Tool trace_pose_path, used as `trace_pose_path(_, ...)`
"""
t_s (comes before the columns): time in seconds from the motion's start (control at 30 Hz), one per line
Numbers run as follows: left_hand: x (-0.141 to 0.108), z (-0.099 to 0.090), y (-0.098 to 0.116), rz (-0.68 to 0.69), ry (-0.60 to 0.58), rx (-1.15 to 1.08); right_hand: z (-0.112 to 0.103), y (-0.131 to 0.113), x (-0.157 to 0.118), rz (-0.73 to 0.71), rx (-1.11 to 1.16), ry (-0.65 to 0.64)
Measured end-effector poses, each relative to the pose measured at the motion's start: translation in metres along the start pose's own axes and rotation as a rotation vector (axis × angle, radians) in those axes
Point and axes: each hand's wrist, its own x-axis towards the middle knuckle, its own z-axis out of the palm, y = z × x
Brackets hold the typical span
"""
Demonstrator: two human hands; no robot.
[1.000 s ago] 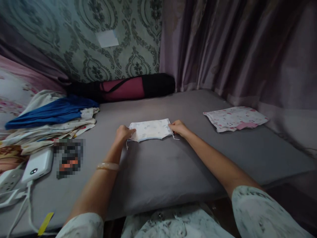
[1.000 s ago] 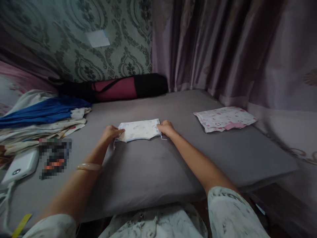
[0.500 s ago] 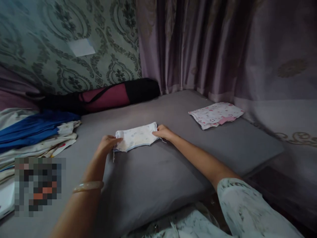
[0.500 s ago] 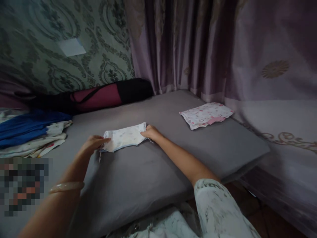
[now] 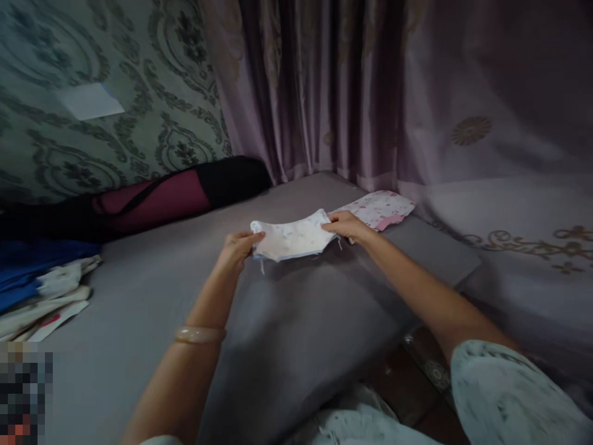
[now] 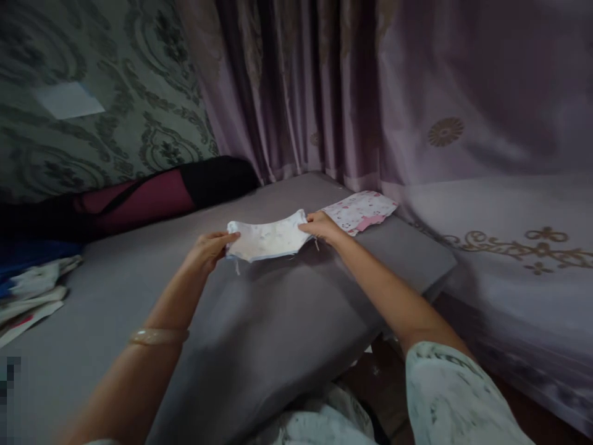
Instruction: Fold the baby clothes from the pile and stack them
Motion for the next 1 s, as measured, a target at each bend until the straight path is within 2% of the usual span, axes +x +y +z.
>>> trace_pose_path(0.17,0.008,0.086,0.021,-0.066,-0.15,-0.229,-0.081,0.023,0.009,0.078,-0.122,0.104)
trace_pose_path(0.3,0.007,0.148,0.042,-0.085,-0.246,-0.352,-0.134,0.035,0.02,0.098,-0.282,0.204)
trace_pose_path(0.43,0.003,0.205,0.058,-0.154,-0.262,-0.398,-0.172,0.044,0.036,0.164,-0.56,0.296)
trace_pose_path(0.53,0.0,0.241,0.062,-0.209,-0.261,-0.426,-0.189,0.053,0.047,0.187,-0.683,0.338)
trace_pose_path(0.63,0.0,0.267,0.059,-0.263,-0.24,-0.454,-0.196,0.064,0.054,0.172,-0.76,0.385)
trace_pose_path(0.73,0.001,0.284,0.055,-0.271,-0.238,-0.47,-0.198,0.074,0.059,0.145,-0.84,0.424)
trace_pose_path(1.0,0.009,0.298,0.041,-0.256,-0.262,-0.426,-0.191,0.094,0.066,0.11,-0.938,0.452)
